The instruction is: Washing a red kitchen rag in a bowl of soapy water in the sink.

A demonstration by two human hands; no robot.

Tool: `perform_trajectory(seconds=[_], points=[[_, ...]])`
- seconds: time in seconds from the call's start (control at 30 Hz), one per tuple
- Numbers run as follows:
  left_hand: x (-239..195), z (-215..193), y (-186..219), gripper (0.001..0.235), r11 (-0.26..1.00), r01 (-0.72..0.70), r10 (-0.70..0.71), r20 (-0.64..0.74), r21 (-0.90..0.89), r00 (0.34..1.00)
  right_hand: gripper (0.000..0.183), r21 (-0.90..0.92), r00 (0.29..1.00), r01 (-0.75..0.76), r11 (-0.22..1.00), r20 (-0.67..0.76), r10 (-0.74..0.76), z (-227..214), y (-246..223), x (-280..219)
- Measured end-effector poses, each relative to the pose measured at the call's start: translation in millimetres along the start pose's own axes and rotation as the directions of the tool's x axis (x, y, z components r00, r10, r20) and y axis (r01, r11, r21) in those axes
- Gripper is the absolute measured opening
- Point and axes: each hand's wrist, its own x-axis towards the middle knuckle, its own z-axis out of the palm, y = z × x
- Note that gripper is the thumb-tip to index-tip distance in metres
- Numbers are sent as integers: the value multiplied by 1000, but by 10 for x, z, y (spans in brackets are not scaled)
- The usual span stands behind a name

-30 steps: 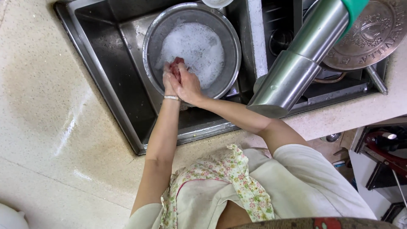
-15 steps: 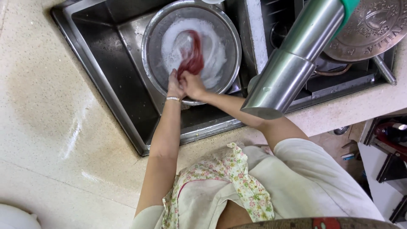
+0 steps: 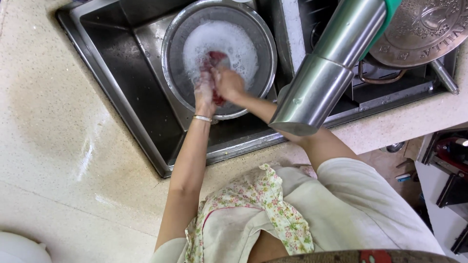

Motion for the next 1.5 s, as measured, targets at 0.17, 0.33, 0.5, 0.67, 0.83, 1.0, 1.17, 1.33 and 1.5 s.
perform_trajectory(seconds=[0.17,0.33,0.5,0.67,0.83,1.0,1.17,1.33,1.5], points=[[-858,422,1306,34,817,-252,162,212,518,964,39,-120,835,546,829,163,-526,-568,111,313],[-1157,388,2164,51,517,-295,453,35,804,891,31,-237,970,81,968,243,-22,-205,750,820],[-369,-17,906,58,958,56,15,-245,280,970,96,-514,964,267,815,132,-232,357,592,202],[200,-337,177,46,726,422,-358,226,-542,906,35,165,961,146,975,209,-179,638,316,-380],[-421,140,617,40,701,428,-322,282,-570,904,28,283,810,565,775,-13,-586,-97,-450,-359],[112,133,-68,48,934,67,-97,-70,-351,993,31,773,981,-78,629,-54,187,261,-347,-88],[-330,-55,226,51,842,337,-22,596,-422,803,29,251,901,370,894,-331,-280,64,-472,-170],[-358,321,492,45,950,110,-124,-28,-293,992,35,525,989,-18,851,-115,92,-102,-477,-205],[-526,536,619,53,824,292,-252,146,-486,956,47,-65,989,127,990,-66,-131,-62,-254,56]])
